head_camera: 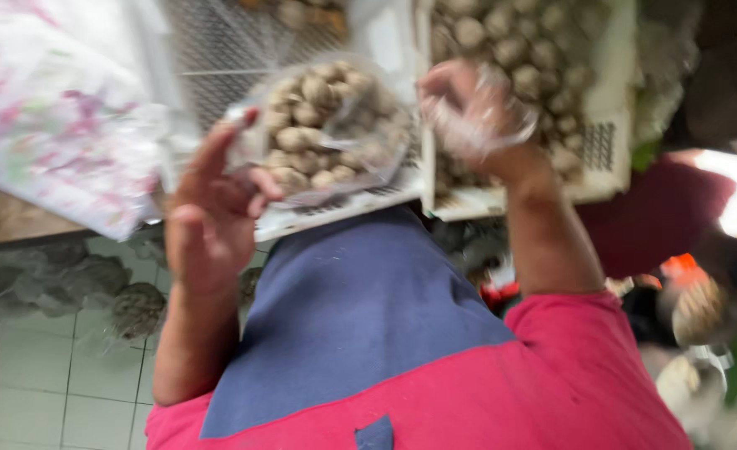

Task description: The person holds open a plastic bag inside a crate and picks meatballs one at a time from an adjacent crate, placing them into the bag until it is filled. They then lift the filled bag, set it aside, and squeeze yellow liquid from a squeeze bottle into the bag of meatballs.

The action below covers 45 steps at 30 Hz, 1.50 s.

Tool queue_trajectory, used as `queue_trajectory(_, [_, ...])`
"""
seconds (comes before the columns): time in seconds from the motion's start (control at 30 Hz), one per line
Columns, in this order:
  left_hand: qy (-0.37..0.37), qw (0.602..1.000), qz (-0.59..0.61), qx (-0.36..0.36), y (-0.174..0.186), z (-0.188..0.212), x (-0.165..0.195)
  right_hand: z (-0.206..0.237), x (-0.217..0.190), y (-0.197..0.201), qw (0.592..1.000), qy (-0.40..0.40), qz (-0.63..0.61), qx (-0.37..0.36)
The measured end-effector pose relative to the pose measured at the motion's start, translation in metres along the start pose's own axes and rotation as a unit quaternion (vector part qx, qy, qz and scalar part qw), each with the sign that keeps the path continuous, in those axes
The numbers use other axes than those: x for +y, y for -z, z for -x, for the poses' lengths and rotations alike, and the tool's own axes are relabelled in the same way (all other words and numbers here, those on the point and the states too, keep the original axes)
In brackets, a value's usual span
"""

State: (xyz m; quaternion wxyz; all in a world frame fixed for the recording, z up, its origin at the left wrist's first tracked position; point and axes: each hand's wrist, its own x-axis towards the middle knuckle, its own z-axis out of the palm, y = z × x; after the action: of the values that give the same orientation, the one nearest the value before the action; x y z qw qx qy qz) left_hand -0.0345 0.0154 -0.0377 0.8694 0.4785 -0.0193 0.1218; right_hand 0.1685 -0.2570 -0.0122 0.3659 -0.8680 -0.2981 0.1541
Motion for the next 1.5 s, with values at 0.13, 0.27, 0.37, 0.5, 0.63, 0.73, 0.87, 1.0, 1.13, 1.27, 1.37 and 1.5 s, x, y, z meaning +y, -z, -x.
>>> queue_trajectory(0.13, [-0.007,1.000,-0.016,0.011,-0.002,0.006,-0.002,0.034,0.089,0.035,0.923,-0.288,0.087,-0.240])
queue_trajectory(0.27, [-0.011,0.999,-0.026,0.029,-0.006,0.007,-0.004,0.058,0.167,-0.008,0.905,-0.118,0.275,-0.302])
queue_trajectory(0.37, [-0.007,0.999,-0.022,0.046,-0.010,0.005,-0.008,0.062,0.199,-0.049,0.889,-0.077,0.312,-0.327])
queue_trajectory(0.5, [-0.018,0.997,-0.034,0.067,-0.015,-0.005,-0.008,0.052,0.199,-0.055,0.893,-0.045,0.255,-0.367])
queue_trajectory(0.63, [-0.024,0.996,-0.029,0.077,-0.025,-0.012,-0.004,0.038,0.171,-0.020,0.883,-0.060,0.163,-0.436])
queue_trajectory(0.73, [-0.036,0.995,-0.031,0.082,-0.030,-0.014,-0.001,0.017,0.119,0.004,0.921,-0.015,-0.015,-0.388])
queue_trajectory(0.87, [-0.042,0.994,-0.047,0.084,-0.033,-0.015,0.001,-0.023,0.028,-0.008,0.958,0.172,-0.071,-0.219])
queue_trajectory(1.0, [-0.036,0.995,-0.061,0.077,-0.033,-0.016,0.007,-0.054,-0.040,-0.047,0.942,0.284,-0.100,-0.146])
queue_trajectory(1.13, [-0.035,0.998,-0.034,0.040,-0.022,-0.018,0.014,-0.051,-0.058,-0.076,0.961,0.262,-0.058,-0.071])
queue_trajectory(1.27, [-0.007,1.000,-0.011,-0.008,-0.002,-0.015,0.022,-0.027,-0.034,-0.094,0.957,0.228,0.180,-0.003])
queue_trajectory(1.37, [0.011,0.999,-0.006,-0.053,0.011,-0.014,0.028,-0.009,-0.008,-0.097,0.963,0.115,0.242,0.012])
queue_trajectory(1.5, [0.042,0.994,0.014,-0.095,0.021,-0.018,0.039,0.011,0.015,-0.085,0.967,-0.102,-0.218,0.084])
